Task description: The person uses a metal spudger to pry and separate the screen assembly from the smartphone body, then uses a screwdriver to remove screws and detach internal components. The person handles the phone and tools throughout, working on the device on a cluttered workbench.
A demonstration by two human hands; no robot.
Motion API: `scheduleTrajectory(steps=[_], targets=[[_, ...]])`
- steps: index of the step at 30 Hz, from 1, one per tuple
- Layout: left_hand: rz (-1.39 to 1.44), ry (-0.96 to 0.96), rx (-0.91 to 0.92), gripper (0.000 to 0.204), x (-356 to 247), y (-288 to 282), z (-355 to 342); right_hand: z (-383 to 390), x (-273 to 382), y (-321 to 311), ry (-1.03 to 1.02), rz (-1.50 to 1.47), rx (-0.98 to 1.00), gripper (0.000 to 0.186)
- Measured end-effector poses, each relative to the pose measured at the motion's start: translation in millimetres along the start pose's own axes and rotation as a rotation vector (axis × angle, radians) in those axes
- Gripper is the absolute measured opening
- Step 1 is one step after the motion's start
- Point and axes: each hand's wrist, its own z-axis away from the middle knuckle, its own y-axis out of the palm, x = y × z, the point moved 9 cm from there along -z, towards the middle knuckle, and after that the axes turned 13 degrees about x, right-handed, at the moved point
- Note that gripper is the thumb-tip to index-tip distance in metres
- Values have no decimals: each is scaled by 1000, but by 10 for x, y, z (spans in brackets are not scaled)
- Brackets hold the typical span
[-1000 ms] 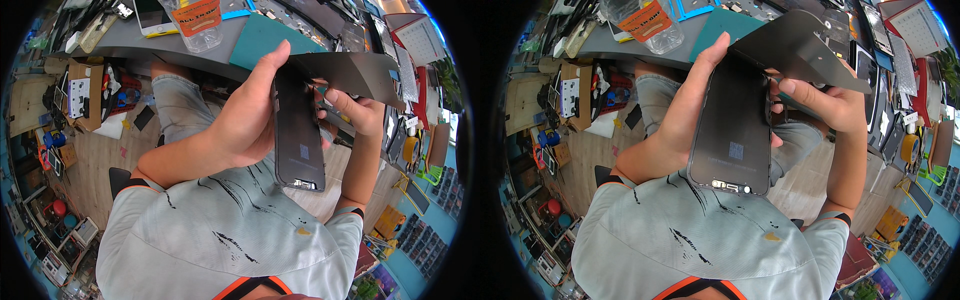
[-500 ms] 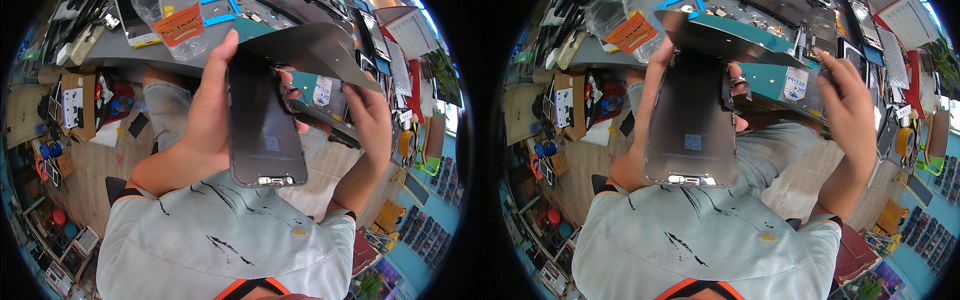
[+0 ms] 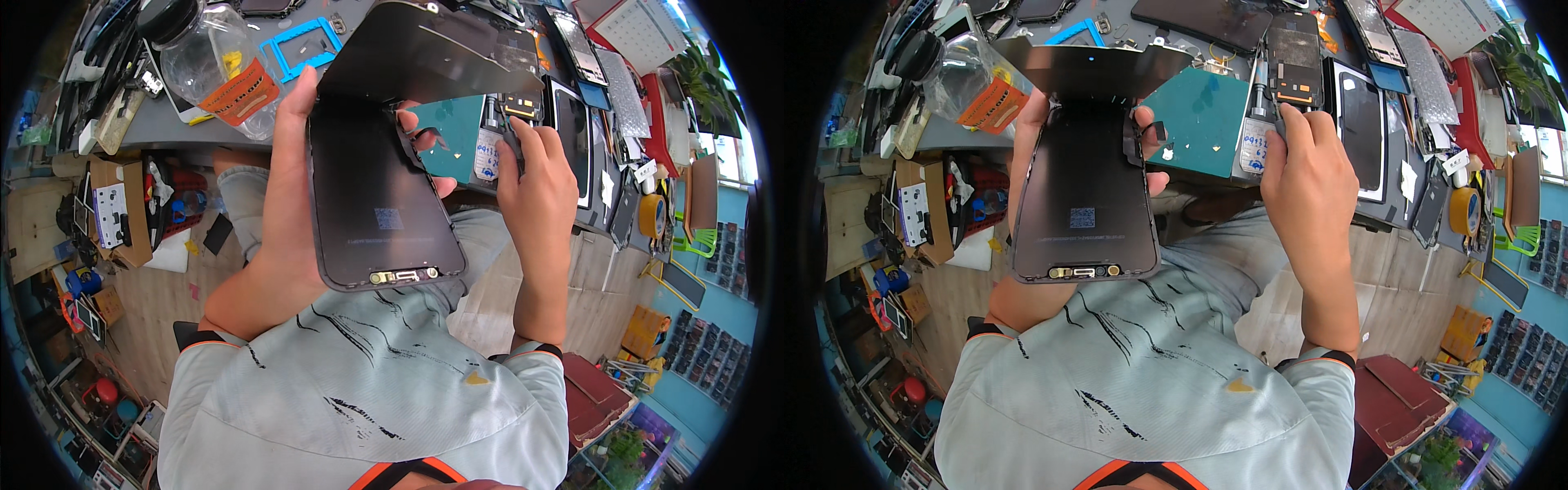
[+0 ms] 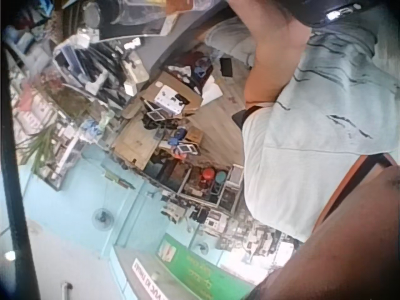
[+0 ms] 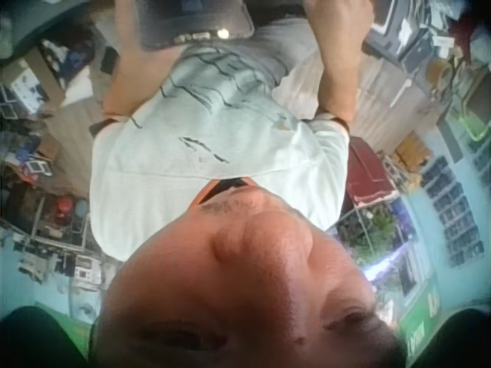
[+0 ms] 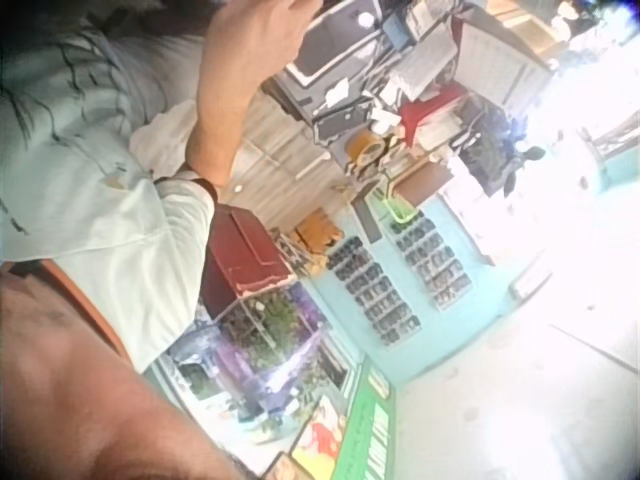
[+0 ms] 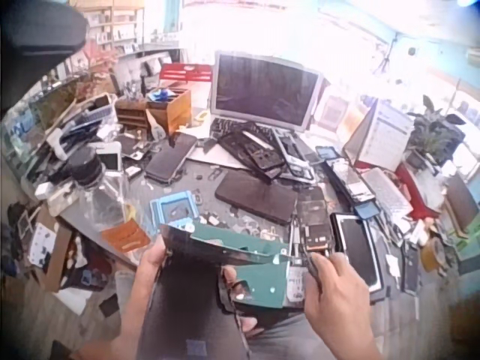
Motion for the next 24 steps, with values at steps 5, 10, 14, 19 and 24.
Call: scheduleTrajectory(steps=[5, 10, 14, 19, 24], targets=[[-34, 25, -83, 71, -22, 4, -32, -66, 104, -112, -100, 1, -96, 29], [-82, 17, -68, 67, 47, 96, -126, -269, 355, -82, -453, -14, 45, 38], [-136, 25, -126, 66, 32, 70, -127, -341, 382, -15, -499, 81, 120, 42], [-195, 52, -272, 61, 19, 98, -96, -399, 435, 43, -568, 172, 222, 44], [-189, 53, -271, 62, 7, 88, -125, -376, 432, 70, -691, 313, 212, 40]])
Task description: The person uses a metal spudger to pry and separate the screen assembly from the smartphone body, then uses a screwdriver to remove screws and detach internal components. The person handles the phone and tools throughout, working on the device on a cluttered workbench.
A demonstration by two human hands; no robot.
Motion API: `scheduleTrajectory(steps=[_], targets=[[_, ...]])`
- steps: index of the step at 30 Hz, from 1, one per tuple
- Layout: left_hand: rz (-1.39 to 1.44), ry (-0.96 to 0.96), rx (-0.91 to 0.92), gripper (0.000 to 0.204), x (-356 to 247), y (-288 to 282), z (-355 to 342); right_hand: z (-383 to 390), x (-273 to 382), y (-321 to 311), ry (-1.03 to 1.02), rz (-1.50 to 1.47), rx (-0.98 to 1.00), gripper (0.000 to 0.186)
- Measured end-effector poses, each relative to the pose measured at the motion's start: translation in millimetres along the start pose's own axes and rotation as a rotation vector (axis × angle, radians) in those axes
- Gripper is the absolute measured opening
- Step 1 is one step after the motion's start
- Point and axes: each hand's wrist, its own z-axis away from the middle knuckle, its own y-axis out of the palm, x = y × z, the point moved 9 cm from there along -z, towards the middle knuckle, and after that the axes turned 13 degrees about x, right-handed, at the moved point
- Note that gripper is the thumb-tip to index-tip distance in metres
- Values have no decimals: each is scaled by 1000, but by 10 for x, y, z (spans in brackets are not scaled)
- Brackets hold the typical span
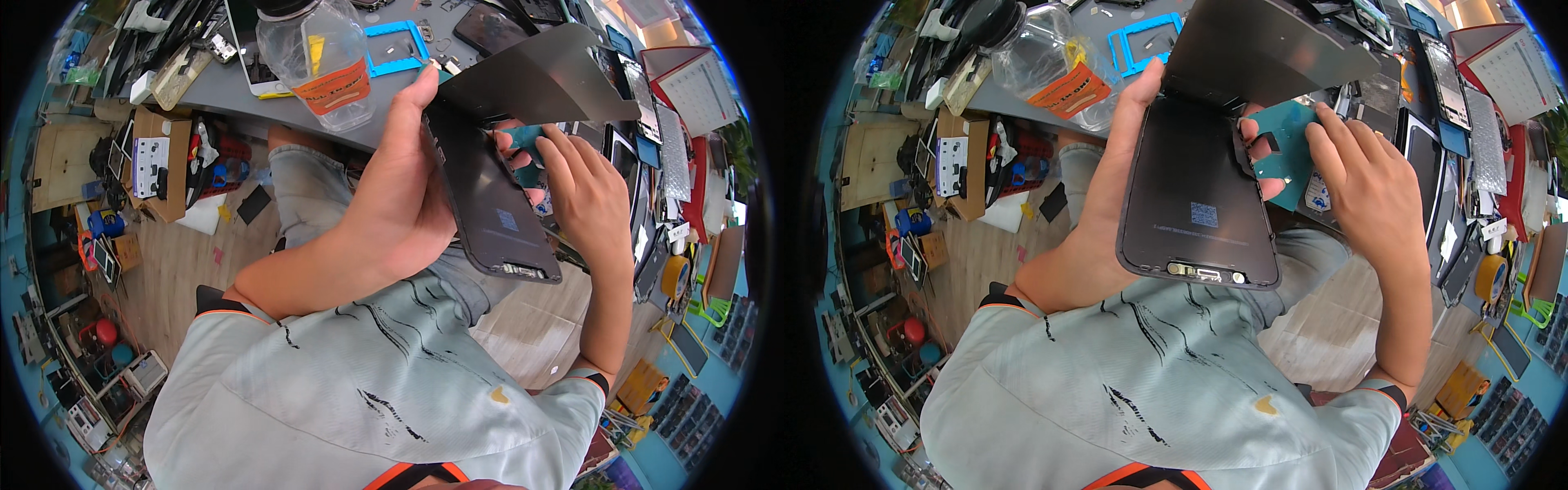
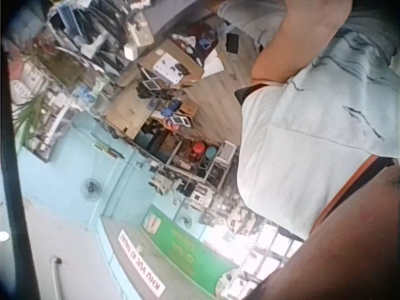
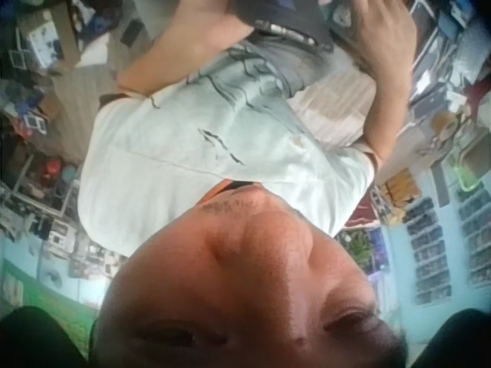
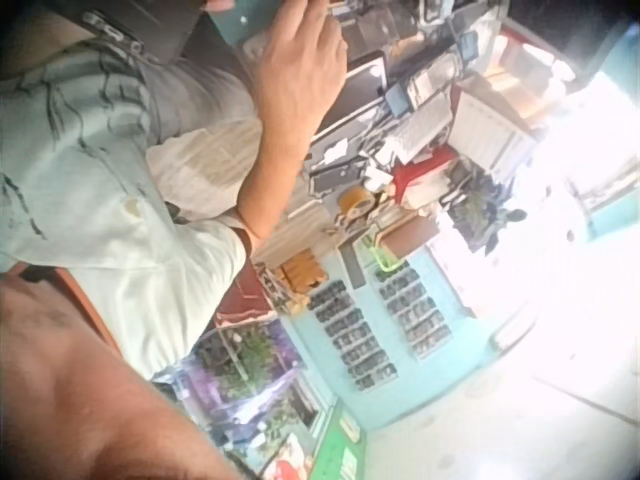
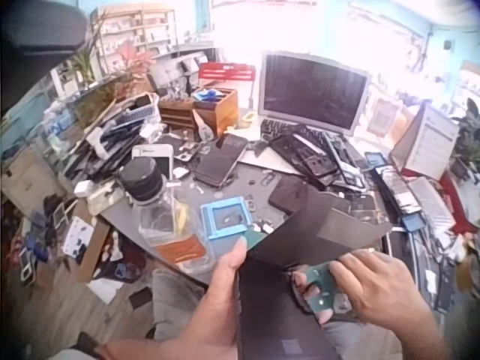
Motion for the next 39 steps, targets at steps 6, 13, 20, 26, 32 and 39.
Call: scheduleTrajectory(steps=[6, 13, 20, 26, 32, 39], targets=[[8, 4, -24, 63, 5, -26, -18, 48, 26, 43, -128, 132, -24, 43], [43, 6, 9, 63, 22, -47, -65, 114, -28, 33, -178, 109, -22, 43], [83, -2, -59, 62, 49, -75, -53, 315, -337, -170, -16, -122, -174, 34], [86, -21, -76, 63, 92, -92, -61, 1014, -618, -534, 73, -674, -681, 22], [19, -3, -68, 62, 106, -97, -62, 970, -365, -649, -188, -1118, -741, 27], [-44, 12, -53, 58, 87, -85, -48, 353, -90, -525, -169, -1110, -667, 26]])
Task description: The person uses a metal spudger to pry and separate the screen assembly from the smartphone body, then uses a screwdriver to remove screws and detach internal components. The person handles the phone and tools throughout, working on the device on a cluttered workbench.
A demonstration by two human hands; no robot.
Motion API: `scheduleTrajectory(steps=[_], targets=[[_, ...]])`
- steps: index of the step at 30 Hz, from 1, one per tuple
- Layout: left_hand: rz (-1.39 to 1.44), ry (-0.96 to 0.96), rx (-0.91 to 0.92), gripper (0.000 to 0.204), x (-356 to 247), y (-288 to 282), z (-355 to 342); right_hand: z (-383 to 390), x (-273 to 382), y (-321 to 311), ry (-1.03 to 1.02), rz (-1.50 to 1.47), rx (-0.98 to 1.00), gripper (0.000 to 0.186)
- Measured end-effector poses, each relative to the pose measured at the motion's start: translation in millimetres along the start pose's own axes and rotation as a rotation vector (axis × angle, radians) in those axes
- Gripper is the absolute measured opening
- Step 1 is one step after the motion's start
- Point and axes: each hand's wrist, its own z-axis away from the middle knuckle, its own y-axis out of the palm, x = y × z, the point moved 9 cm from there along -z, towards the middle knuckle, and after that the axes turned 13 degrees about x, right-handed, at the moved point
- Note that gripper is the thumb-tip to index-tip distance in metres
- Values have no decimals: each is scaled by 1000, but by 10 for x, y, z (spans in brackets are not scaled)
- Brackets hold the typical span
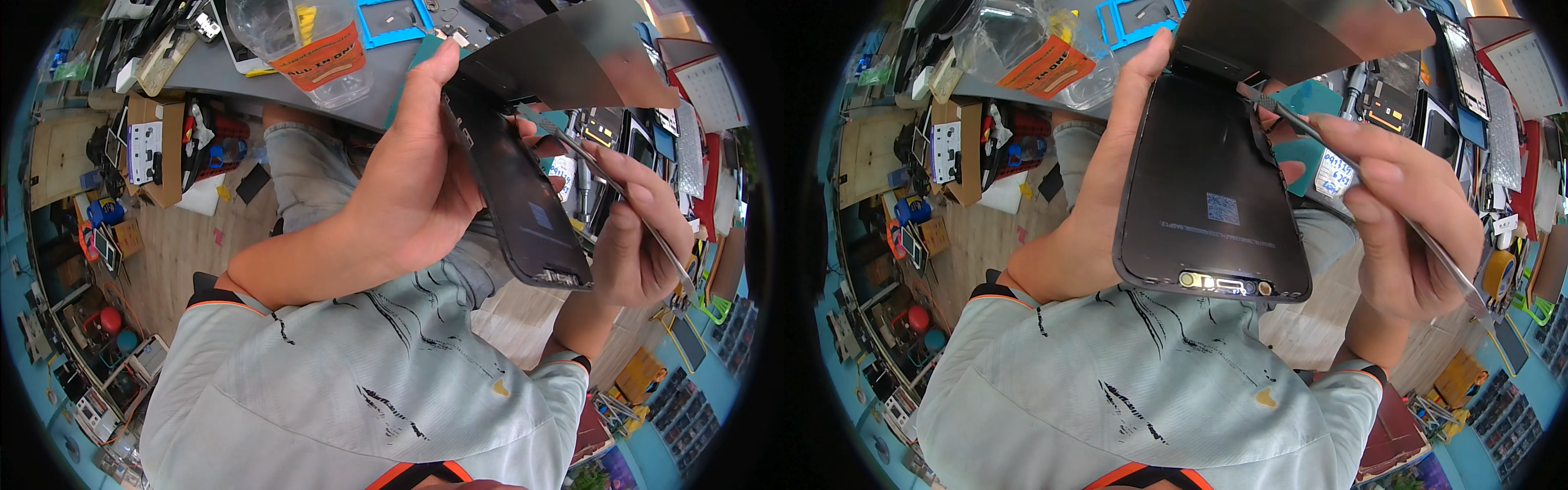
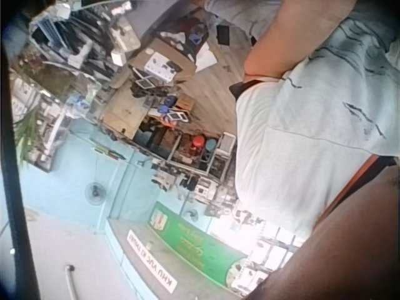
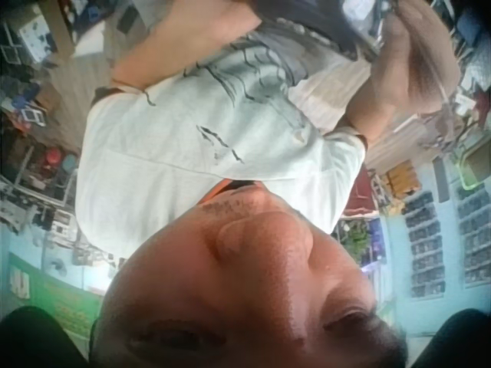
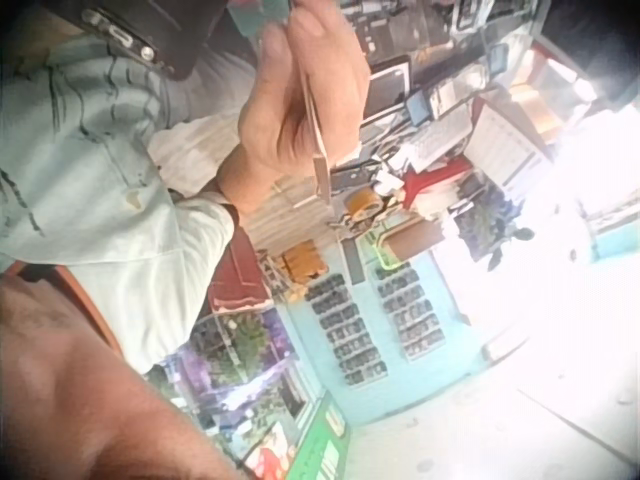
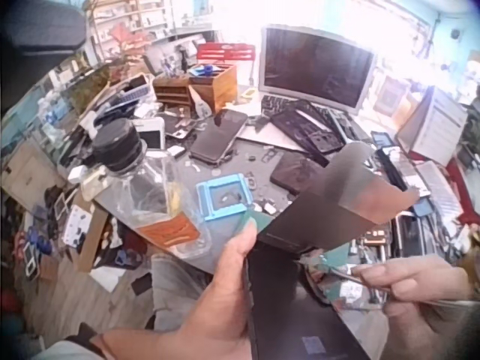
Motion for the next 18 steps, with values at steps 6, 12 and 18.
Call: scheduleTrajectory(steps=[6, 12, 18], targets=[[-36, 26, -30, 57, -30, 12, 34, -21, -91, 93, 31, 55, -6, 27], [39, -17, -20, 59, 9, -7, -1, -21, -122, 94, 54, 54, 44, 23], [41, -13, -7, 59, 20, -31, -15, -6, -141, 97, 54, 114, 56, 21]])
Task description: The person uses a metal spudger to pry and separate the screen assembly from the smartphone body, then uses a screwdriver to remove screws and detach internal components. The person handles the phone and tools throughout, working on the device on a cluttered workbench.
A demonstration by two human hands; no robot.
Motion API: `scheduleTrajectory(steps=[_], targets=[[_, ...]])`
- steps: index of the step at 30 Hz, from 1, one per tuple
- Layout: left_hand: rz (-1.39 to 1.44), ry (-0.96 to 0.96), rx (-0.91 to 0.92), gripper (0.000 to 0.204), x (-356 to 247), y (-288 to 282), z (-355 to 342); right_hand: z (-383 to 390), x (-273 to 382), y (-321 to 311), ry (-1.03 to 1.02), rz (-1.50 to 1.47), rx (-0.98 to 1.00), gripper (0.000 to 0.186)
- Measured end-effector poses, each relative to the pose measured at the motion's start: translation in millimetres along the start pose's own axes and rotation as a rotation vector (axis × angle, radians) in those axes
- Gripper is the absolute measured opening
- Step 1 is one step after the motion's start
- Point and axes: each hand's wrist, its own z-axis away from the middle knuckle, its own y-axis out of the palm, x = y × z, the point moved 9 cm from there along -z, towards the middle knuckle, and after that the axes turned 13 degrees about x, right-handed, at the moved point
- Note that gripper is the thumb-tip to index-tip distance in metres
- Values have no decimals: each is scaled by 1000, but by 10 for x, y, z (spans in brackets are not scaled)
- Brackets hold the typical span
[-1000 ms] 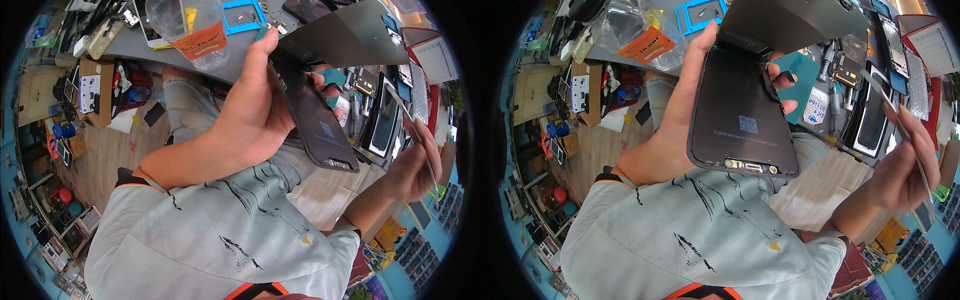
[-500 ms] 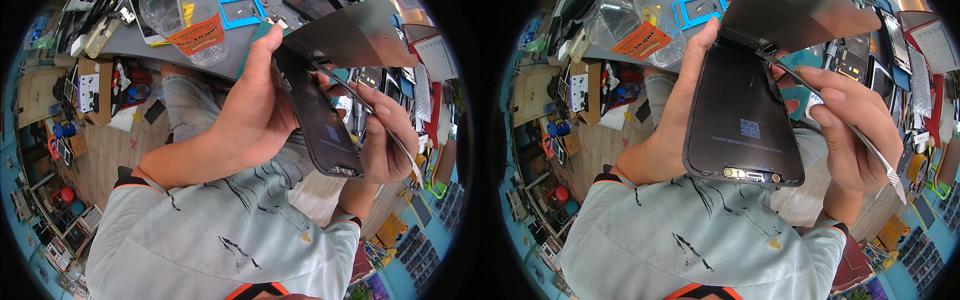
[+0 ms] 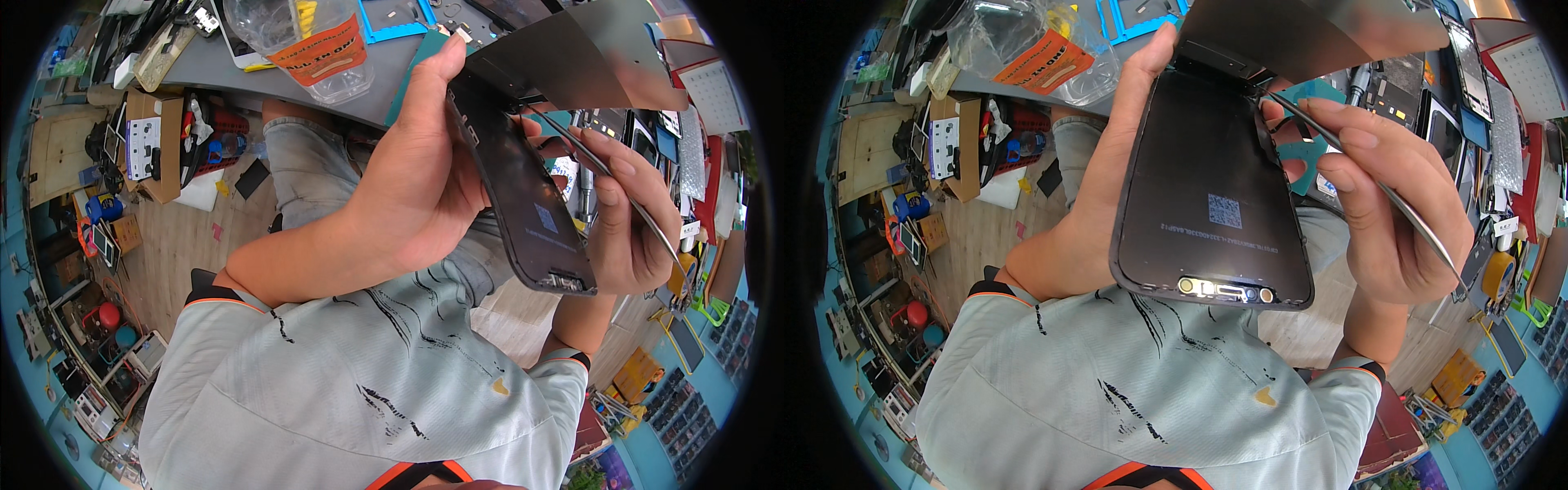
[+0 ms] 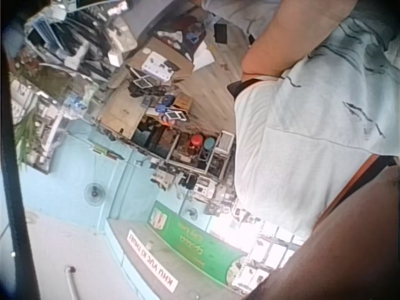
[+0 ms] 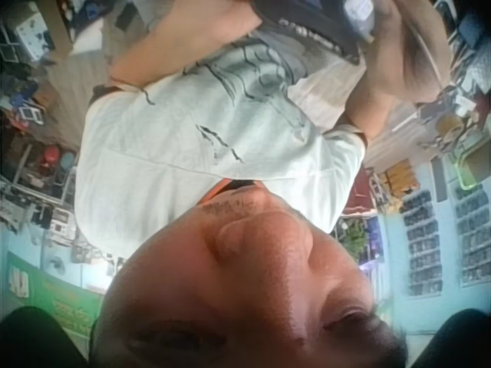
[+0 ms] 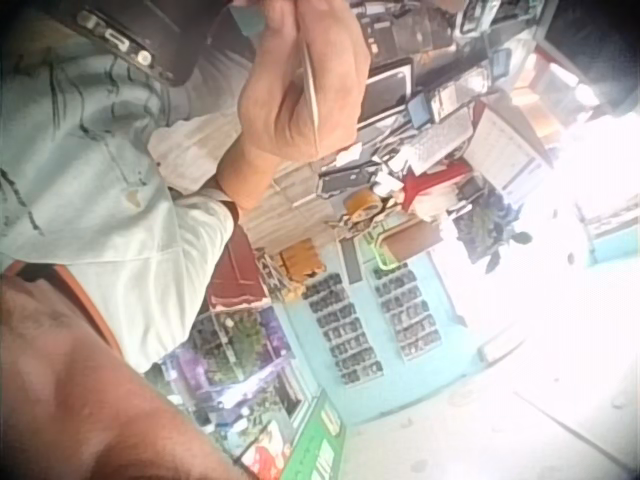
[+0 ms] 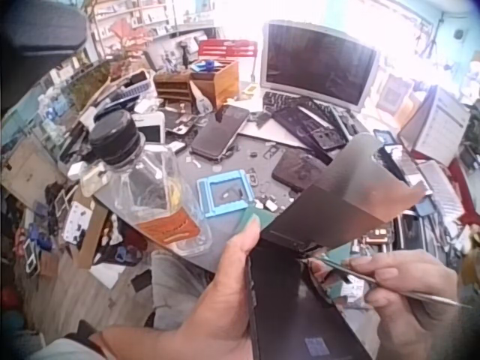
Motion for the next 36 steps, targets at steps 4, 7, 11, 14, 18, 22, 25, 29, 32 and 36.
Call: scheduleTrajectory(steps=[4, 7, 11, 14, 18, 22, 25, 29, 32, 36], targets=[[-84, 45, -47, 59, -60, 40, 65, -22, 14, 25, 5, 53, 31, 22], [-33, 1, 12, 58, -10, 8, 5, -22, 58, -5, 11, 79, 42, 22], [-19, -3, 22, 58, 5, -21, -4, -54, 70, 13, -10, 75, 54, 22], [-14, -7, 6, 58, 9, -12, 1, -17, 1, 15, 16, -10, -11, 22], [-30, -14, 34, 58, 3, -20, -1, 21, -101, 24, 60, -177, -179, 22], [-32, -13, 25, 59, -4, 7, 14, -10, -65, -7, 46, -114, -154, 23], [-23, -18, 27, 59, 2, -18, -7, -29, -3, 22, 50, -28, -103, 23], [-25, -21, 28, 58, 16, -34, -19, -52, 70, 42, 40, 74, -24, 22], [-44, -20, 9, 57, 0, -24, -14, -48, 38, 46, 72, 11, -54, 21], [-37, -21, 32, 58, 19, -35, -20, -54, 27, 35, 69, -19, -73, 21]])
